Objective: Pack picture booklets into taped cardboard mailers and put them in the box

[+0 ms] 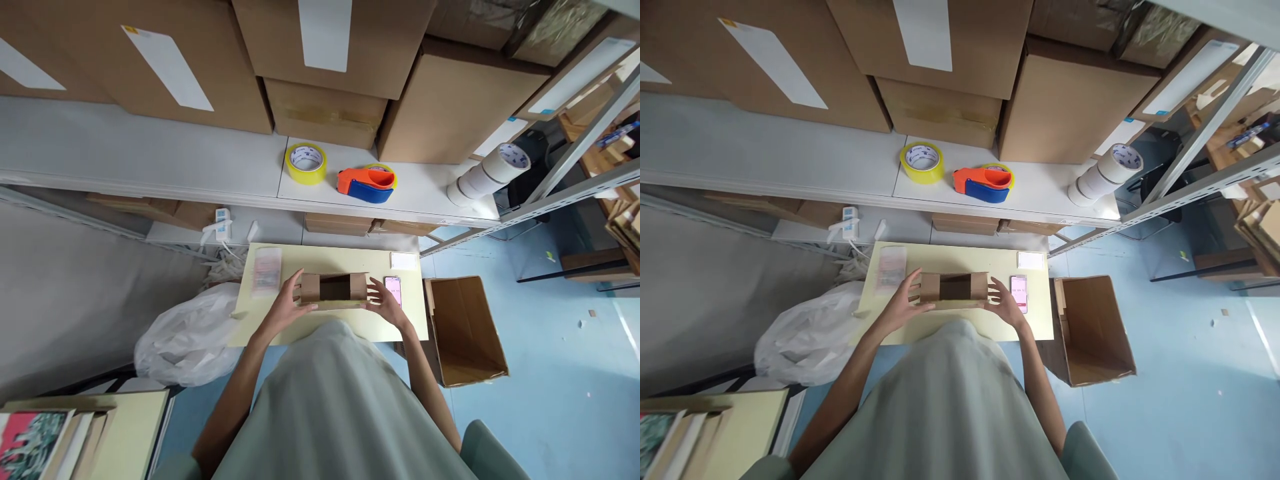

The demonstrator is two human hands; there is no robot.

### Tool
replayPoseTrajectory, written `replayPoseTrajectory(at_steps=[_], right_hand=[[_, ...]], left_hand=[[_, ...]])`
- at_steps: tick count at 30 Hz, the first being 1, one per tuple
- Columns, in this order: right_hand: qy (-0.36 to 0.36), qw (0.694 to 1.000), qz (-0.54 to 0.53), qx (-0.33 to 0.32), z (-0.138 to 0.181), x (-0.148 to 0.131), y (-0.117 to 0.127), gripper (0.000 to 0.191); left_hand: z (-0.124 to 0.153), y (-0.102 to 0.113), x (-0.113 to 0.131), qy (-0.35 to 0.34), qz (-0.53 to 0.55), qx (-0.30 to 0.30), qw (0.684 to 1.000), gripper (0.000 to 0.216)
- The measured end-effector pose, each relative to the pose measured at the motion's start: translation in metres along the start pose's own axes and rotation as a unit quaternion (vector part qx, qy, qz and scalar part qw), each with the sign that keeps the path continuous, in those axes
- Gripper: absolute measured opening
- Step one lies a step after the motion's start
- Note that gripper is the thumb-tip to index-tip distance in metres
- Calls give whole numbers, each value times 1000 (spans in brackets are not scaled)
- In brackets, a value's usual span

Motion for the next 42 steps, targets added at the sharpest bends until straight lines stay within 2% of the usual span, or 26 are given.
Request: replayPoseTrajectory(at_steps=[2, 4, 8, 10, 14, 21, 28, 35, 42], right_hand=[[6, 999, 19, 36, -4, -3, 1, 91], [19, 997, 41, 66, -8, -8, 1, 82], [59, 992, 69, 87, -13, -15, -7, 51], [70, 990, 84, 94, -14, -16, -11, 43], [72, 985, 94, 122, -10, -16, -13, 42], [43, 986, 58, 153, 5, -20, -6, 46], [23, 983, 75, 165, 7, -14, -1, 56], [10, 985, 55, 161, 8, 0, -6, 61], [0, 981, 80, 176, 3, 9, -10, 48]], left_hand=[[-5, 3, -1, -5, -14, 34, 999, 73], [-8, 3, -2, -18, -20, 62, 998, 52], [-9, -3, -9, -34, -6, 96, 995, 43], [-8, -7, -13, -31, -6, 108, 994, 40], [-6, -7, -11, -13, -26, 133, 991, 35], [0, 1, 13, -5, -90, 156, 984, 31], [-2, -10, 17, -23, -73, 151, 986, 25], [-1, -14, 13, -23, -87, 158, 983, 21], [-2, -15, -1, -9, -101, 172, 980, 17]])
Point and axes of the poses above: each hand's wrist, its own z-axis away from the middle knuckle, its own y-axis out of the back of the hand, x = y × z, the point moved 7 cm from there along -z, towards the middle knuckle, and after that the axes turned 2 degrees about y, right-handed, at the moved point
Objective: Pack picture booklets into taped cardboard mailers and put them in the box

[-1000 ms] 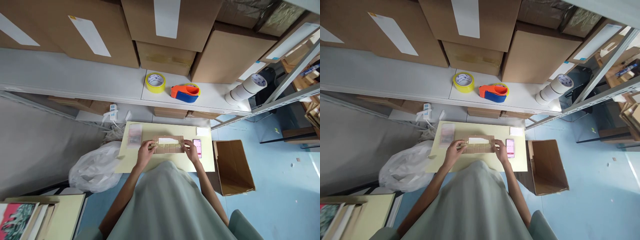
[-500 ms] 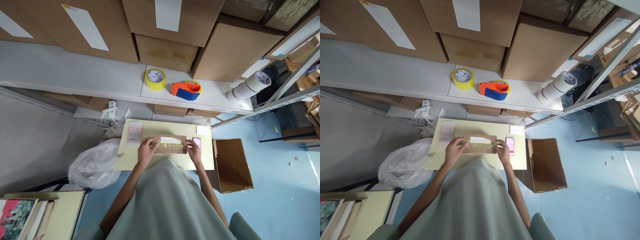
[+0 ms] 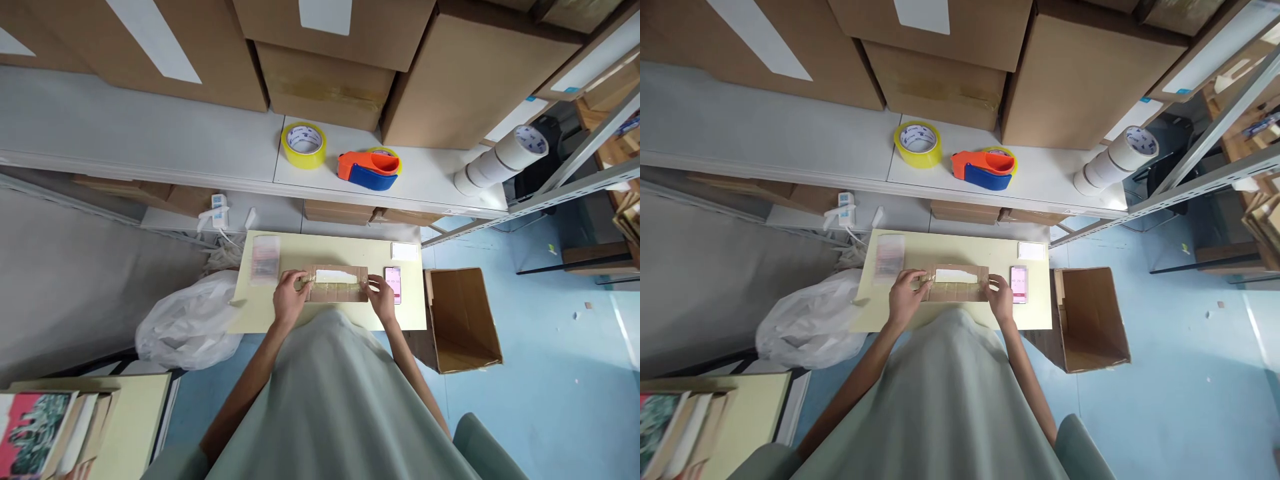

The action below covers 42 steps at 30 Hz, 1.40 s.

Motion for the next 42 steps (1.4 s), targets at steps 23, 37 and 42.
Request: replayPoseTrajectory(at_steps=[23, 37, 42], right_hand=[[16, 999, -20, 33, 8, -13, -5, 69], [-18, 998, -56, 24, -4, 12, -6, 59], [-45, 995, -84, 26, -15, 21, -6, 59]], left_hand=[[7, 1, -4, 12, 24, 14, 1000, 24], [-3, -7, -15, -6, 13, 2, 1000, 21], [-6, -7, -15, -14, 13, 4, 1000, 22]])
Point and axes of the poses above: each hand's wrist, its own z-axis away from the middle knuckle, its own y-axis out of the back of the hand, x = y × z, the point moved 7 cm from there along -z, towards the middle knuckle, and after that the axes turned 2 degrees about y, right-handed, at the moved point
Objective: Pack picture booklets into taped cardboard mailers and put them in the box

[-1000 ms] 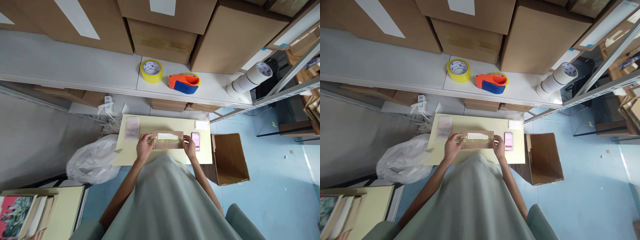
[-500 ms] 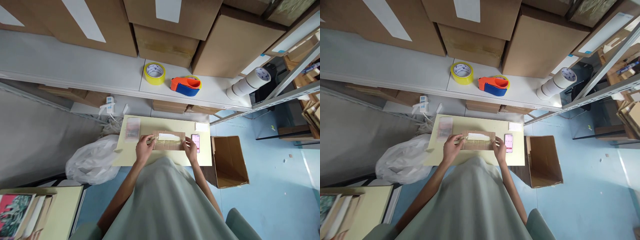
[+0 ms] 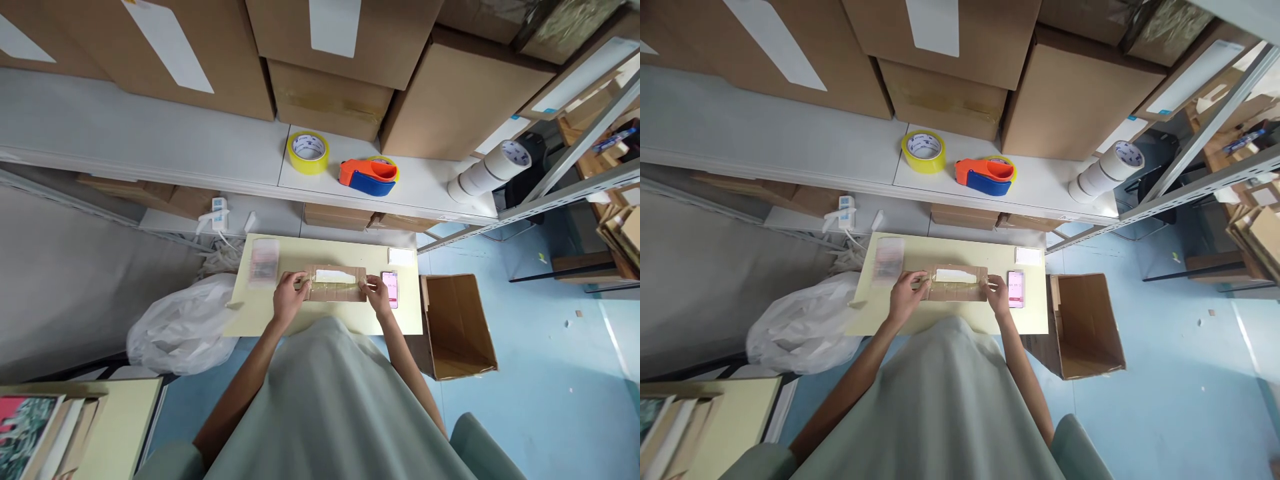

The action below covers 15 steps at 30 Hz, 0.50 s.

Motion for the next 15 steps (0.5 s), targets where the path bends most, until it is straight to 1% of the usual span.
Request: replayPoseTrajectory(at_steps=[6, 11, 15], right_hand=[[1, 999, -9, -31, 0, -4, 0, 57], [16, 999, -17, -24, 9, -6, 4, 56], [28, 999, -20, -26, 11, -4, 3, 54]], left_hand=[[-1, -1, -1, -4, 34, 4, 999, 25], [3, 0, 0, -12, 52, 3, 999, 25], [3, 0, 0, -16, 58, 7, 998, 23]])
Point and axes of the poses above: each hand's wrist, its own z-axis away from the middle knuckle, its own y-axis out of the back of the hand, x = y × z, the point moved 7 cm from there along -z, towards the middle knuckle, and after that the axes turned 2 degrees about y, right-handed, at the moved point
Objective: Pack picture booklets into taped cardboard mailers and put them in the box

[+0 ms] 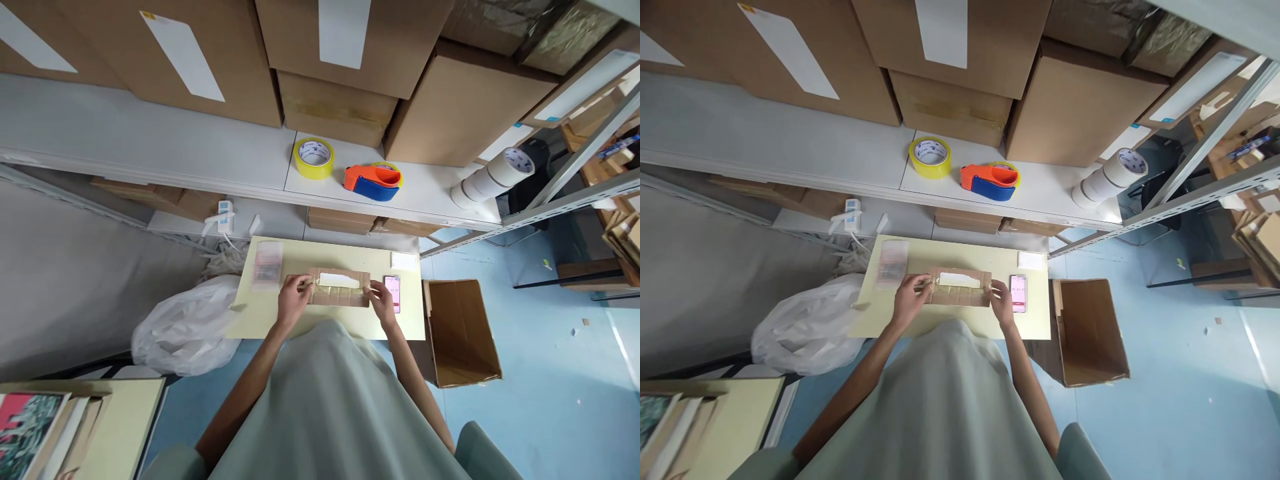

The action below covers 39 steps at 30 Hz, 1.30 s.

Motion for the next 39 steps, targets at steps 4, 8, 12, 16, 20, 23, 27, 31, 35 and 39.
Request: replayPoseTrajectory(at_steps=[4, 8, 12, 16, 20, 23, 27, 31, 35, 39], right_hand=[[6, 1000, 15, 2, -5, 1, -2, 55], [9, 1000, 20, 2, -13, -1, -5, 57], [3, 1000, 24, 7, -21, -6, -7, 58], [-4, 999, 36, 4, -28, -8, -7, 62], [-5, 999, 34, 2, -30, -6, -7, 67], [-19, 999, 29, 3, -28, -3, -6, 72], [-26, 999, 23, -2, -25, -3, -6, 74], [-22, 999, 25, -3, -24, -3, -5, 72], [-14, 1000, 28, -2, -24, -1, -5, 72], [-22, 999, 26, -7, -22, 2, -5, 72]], left_hand=[[-4, -4, -2, -9, -1, 4, 1000, 23], [-11, -6, -2, -17, 8, 6, 1000, 26], [-20, -8, 0, -12, 4, 5, 1000, 27], [-27, -10, 1, 1, -1, 1, 1000, 26], [-26, -11, -2, 8, 11, 1, 1000, 29], [-23, -12, -5, 10, 25, -1, 1000, 34], [-20, -12, -7, 10, 39, -3, 999, 38], [-19, -13, -9, 17, 50, -2, 999, 38], [-17, -16, -13, 29, 62, -12, 998, 38], [-13, -16, -12, 31, 66, -19, 997, 37]])
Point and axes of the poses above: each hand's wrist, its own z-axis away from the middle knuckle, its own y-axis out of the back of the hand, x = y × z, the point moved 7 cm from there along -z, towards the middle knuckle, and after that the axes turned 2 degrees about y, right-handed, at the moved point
